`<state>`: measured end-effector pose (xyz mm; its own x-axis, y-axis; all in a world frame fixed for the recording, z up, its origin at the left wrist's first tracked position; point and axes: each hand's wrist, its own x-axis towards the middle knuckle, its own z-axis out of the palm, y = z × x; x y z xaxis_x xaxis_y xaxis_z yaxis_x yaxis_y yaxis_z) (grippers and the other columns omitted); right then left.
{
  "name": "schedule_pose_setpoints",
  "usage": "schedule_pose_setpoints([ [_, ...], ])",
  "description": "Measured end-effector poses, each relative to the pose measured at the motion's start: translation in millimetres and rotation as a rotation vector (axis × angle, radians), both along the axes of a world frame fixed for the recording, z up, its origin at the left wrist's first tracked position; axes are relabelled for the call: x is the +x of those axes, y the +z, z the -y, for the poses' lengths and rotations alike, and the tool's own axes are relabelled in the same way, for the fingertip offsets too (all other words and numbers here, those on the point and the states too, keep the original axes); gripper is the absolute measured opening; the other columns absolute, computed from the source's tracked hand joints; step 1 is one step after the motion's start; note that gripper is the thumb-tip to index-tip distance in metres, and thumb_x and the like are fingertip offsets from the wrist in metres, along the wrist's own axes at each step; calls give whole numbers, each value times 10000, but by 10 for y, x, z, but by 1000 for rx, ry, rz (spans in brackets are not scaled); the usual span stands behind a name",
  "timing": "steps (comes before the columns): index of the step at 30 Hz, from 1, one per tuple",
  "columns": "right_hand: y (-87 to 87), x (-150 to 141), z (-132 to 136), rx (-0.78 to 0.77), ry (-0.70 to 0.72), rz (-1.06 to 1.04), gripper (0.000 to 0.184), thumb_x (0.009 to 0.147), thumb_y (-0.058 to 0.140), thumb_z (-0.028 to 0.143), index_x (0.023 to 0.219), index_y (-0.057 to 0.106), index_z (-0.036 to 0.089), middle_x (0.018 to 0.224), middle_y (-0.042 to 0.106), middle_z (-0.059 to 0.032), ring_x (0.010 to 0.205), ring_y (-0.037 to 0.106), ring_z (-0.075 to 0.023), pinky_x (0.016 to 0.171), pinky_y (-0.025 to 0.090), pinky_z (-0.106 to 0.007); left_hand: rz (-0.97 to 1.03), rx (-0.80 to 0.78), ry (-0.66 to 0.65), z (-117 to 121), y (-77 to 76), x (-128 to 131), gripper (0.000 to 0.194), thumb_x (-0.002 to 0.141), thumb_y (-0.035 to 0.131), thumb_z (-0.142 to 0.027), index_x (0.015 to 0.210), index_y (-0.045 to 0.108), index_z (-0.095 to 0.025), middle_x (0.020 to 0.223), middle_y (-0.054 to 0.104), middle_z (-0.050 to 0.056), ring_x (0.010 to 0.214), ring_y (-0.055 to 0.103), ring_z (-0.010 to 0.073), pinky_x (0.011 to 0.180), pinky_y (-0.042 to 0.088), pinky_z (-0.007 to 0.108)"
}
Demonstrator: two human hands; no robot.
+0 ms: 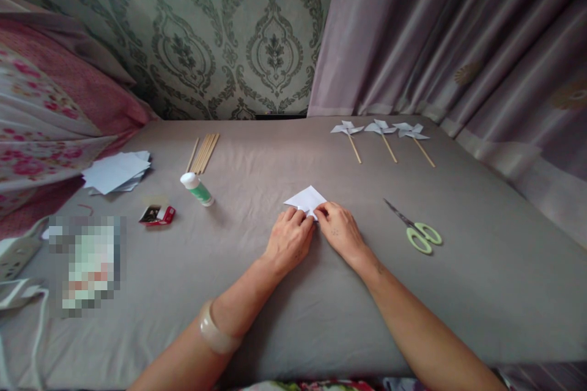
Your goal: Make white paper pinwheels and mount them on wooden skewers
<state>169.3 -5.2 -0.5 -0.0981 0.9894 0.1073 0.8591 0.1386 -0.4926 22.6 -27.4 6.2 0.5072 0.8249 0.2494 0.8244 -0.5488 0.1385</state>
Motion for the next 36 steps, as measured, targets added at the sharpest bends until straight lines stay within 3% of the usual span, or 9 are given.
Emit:
schedule_pose_setpoints([
  [16,-41,4,-11,70,41,-47,152,899,495,185,904,647,182,937,693,-86,867,629,-196,780,439,-283,8,-8,-2,-5,-11,6,228,941,423,-234,981,632,-155,948,630,95,938,536,243,788,476,374],
  [36,67,-14,-8,-29,70,35,251,924,462,179,1022,691,206,1024,681,-77,945,624,-187,828,430,-258,10,-37,3,-1,6,17,234,941,410,-216,1001,629,-160,962,623,98,937,532,240,808,468,377],
])
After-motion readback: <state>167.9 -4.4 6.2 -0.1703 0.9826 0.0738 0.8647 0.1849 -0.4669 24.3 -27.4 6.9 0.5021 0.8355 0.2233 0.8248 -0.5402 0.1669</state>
